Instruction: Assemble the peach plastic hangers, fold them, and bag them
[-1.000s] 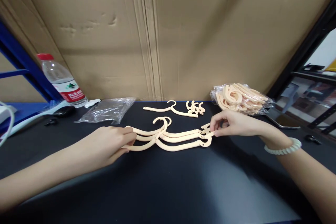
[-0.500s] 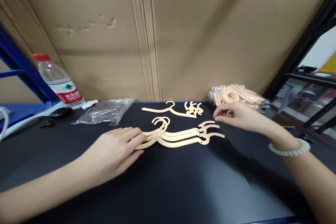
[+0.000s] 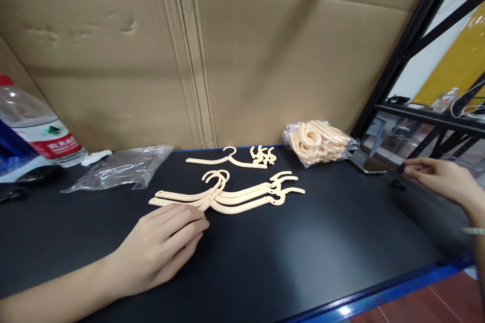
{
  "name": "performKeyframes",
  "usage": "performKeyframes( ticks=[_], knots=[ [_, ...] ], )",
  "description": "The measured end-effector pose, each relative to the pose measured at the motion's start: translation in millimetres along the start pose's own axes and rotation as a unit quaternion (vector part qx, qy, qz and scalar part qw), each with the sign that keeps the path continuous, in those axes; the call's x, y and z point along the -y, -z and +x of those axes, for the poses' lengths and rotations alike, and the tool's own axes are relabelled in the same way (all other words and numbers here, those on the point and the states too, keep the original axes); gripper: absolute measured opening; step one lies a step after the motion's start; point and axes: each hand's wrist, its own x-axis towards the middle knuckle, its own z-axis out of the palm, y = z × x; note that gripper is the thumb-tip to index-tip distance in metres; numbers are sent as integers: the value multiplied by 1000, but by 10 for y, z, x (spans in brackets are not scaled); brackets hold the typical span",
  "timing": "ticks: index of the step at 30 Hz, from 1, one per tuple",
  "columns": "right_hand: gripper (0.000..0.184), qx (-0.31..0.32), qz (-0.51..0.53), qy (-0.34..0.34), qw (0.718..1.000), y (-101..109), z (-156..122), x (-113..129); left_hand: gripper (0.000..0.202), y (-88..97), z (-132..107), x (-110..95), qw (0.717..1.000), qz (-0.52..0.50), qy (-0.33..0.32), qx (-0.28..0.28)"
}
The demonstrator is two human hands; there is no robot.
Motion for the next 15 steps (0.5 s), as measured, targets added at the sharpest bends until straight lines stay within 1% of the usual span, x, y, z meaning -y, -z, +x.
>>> performKeyframes(
  ticks=[1, 3, 6, 10, 15],
  knots=[
    [20, 28, 30, -24, 999, -34, -11, -43, 17, -2, 1, 0, 1000, 0, 0, -2],
    [19, 53, 88, -27, 994, -106, -16, -114, 17, -2, 2, -2, 1000, -2, -1, -3],
    [30, 100, 149, 14, 984, -219, 44, -223, 19, 2, 0, -5, 1000, -4, 1, 1],
    [35, 142, 138, 88, 976, -362, 208, -416, 19, 2, -6, -8, 1000, -2, 3, 4],
    [29, 131, 82, 155, 976, -562, 465, -780, 17, -2, -14, -9, 1000, -12, 10, 12]
  ],
)
